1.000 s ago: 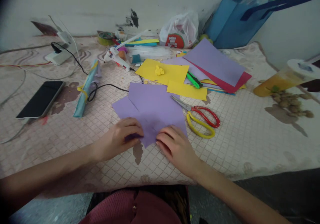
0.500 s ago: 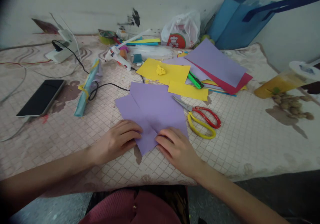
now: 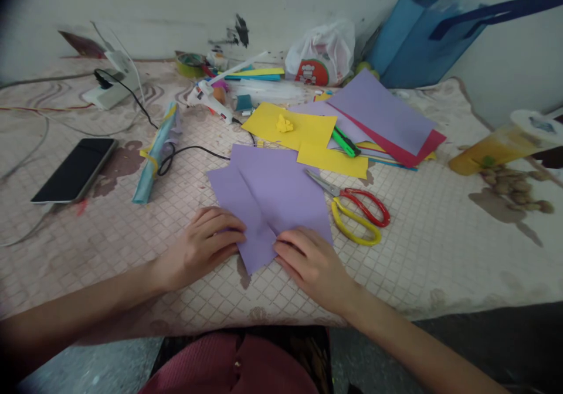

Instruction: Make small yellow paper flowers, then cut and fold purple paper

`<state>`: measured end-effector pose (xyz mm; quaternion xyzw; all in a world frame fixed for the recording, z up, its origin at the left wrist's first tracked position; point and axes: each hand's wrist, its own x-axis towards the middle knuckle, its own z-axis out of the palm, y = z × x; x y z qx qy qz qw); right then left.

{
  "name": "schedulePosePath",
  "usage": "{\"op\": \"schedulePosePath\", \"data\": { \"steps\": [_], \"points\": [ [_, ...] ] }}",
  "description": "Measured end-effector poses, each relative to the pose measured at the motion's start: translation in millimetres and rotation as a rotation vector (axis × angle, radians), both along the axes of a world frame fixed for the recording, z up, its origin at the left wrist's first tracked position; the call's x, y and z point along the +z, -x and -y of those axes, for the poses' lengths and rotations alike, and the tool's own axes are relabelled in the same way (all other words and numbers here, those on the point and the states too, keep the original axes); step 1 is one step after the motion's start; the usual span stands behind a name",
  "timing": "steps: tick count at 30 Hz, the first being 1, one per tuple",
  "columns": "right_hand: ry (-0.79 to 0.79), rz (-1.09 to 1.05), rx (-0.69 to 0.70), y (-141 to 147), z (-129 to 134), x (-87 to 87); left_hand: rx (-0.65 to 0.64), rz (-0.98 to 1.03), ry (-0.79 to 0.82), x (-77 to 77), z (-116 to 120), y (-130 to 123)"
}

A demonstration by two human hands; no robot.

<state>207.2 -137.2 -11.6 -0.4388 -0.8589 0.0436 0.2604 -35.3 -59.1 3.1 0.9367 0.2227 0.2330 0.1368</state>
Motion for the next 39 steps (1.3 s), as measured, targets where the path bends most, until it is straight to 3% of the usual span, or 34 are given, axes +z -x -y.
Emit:
{"op": "schedulePosePath", "data": {
  "steps": [6,11,19,28,35,39],
  "points": [
    [0.035,-0.009,-0.019,0.4,1.1,0.0,-0.209,-0.119,-0.046,5.0,-1.7,-6.0],
    [0.026,-0.028,-0.047,-0.2,2.6,-1.4,-0.120,-0.140,0.047,4.4,0.8,-14.1],
    [0.191,-0.149,-0.159,-1.9,4.4,-0.3,-0.032,-0.128,0.228,8.4,-1.9,-23.2],
    [0.130,-0.090,-0.136,2.8,7.8,-0.4,-0.160,-0.063,0.241,2.5,-9.3,-10.7],
    [0.011,0.020,-0.058,-2.5,8.9,-1.8,-0.105,-0.049,0.087,4.8,0.2,-16.1],
    [0.074,0.006,-0.083,-6.6,4.5,-2.7,-0.085,-0.084,0.052,5.3,4.5,-20.1]
  ]
}}
